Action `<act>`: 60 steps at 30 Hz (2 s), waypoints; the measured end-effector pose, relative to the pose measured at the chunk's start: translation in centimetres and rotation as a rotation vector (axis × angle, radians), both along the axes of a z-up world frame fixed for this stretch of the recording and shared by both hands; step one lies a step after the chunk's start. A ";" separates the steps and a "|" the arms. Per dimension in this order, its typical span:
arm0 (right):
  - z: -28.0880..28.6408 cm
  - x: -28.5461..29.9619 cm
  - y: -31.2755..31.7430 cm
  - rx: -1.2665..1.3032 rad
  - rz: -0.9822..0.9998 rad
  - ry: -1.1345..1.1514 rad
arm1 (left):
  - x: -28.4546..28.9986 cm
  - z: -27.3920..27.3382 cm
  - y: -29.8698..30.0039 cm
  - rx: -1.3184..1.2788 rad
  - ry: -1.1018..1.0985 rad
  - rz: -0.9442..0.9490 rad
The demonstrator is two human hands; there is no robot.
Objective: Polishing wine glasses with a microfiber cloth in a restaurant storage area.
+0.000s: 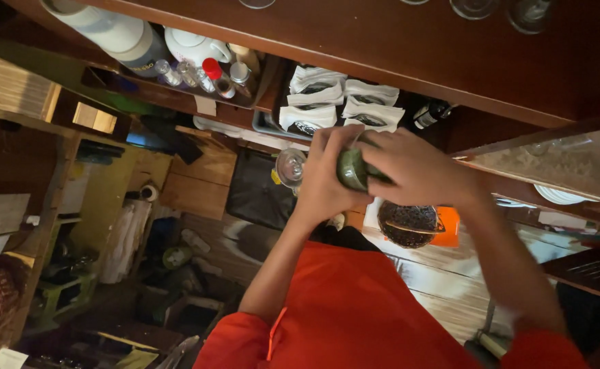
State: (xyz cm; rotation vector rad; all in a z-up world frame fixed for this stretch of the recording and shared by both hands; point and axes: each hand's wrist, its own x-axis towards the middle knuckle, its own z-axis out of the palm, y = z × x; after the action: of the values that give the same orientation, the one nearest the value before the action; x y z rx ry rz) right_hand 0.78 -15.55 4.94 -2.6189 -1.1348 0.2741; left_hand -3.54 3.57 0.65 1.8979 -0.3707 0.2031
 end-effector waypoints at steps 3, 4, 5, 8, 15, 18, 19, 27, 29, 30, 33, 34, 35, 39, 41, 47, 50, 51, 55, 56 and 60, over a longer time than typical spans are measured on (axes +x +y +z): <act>1.5 1.0 0.1 0.302 0.224 -0.006 | 0.7 -0.7 0.8 -0.023 -0.057 -0.022; 1.4 1.4 0.2 0.304 0.225 -0.004 | 0.8 -0.6 1.0 -0.020 -0.054 -0.021; 1.3 2.0 0.2 0.256 0.199 0.121 | 1.0 -0.4 1.2 0.001 -0.040 -0.022; 0.8 3.2 0.0 0.256 0.208 0.285 | 1.6 -0.5 1.7 -0.003 -0.001 -0.038; 0.8 1.9 3.8 0.186 -0.003 -0.002 | 1.9 -0.9 3.1 -0.074 0.006 -0.011; -1.2 0.3 5.3 0.185 -0.192 -0.021 | 1.7 -1.3 3.6 -0.035 0.019 0.012; -1.2 -0.1 5.9 0.184 -0.194 -0.024 | 1.7 -1.3 3.7 -0.036 0.015 0.010; -5.7 -0.6 6.3 0.703 -0.529 -0.058 | 1.2 -0.7 4.4 0.124 -0.149 0.106; -5.6 -0.7 6.0 0.667 -0.493 -0.022 | 1.6 -1.2 5.4 0.091 -0.119 0.051; -5.6 -0.8 5.7 0.629 -0.460 0.013 | 1.8 -1.4 5.7 0.056 -0.088 -0.006; -0.6 -2.1 5.3 0.551 -0.372 -0.083 | 2.3 -2.4 6.4 -0.046 0.033 -0.039; 0.4 -2.3 4.9 0.550 -0.377 -0.084 | 2.4 -2.8 6.5 -0.047 0.034 -0.044; 1.4 -2.4 4.5 0.444 -0.307 -0.232 | 2.4 -3.2 6.6 -0.129 0.028 -0.070; 2.3 -2.7 3.3 0.339 0.004 -0.210 | 1.8 -2.4 7.0 -0.243 0.035 -0.146; 2.7 -2.9 4.3 0.329 -0.019 -0.107 | 1.5 -1.6 6.8 -0.207 0.015 -0.157; 0.4 -2.8 6.4 0.308 -0.123 -0.163 | 1.1 -1.3 5.9 -0.128 0.053 -0.114; 0.6 -2.8 7.4 0.341 -0.166 -0.244 | 1.1 -1.5 6.0 -0.140 0.015 -0.121; 0.8 -2.7 7.7 0.387 -0.199 -0.251 | 1.1 -1.4 6.0 -0.152 -0.012 -0.126; -0.5 -3.0 8.8 0.365 -0.415 -0.256 | 1.4 -1.6 5.8 -0.125 -0.001 -0.116; -0.7 -2.9 9.0 0.340 -0.506 -0.255 | 1.6 -1.9 5.7 -0.122 -0.021 -0.117; -1.1 -1.7 7.7 0.186 -0.672 -0.101 | 2.0 -3.1 5.1 -0.113 -0.010 -0.117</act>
State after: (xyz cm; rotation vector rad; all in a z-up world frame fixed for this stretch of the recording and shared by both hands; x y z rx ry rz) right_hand -0.89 -7.85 3.82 -2.6807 -0.2365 -0.1005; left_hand -1.53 8.68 -2.47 1.7585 -0.4665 0.1525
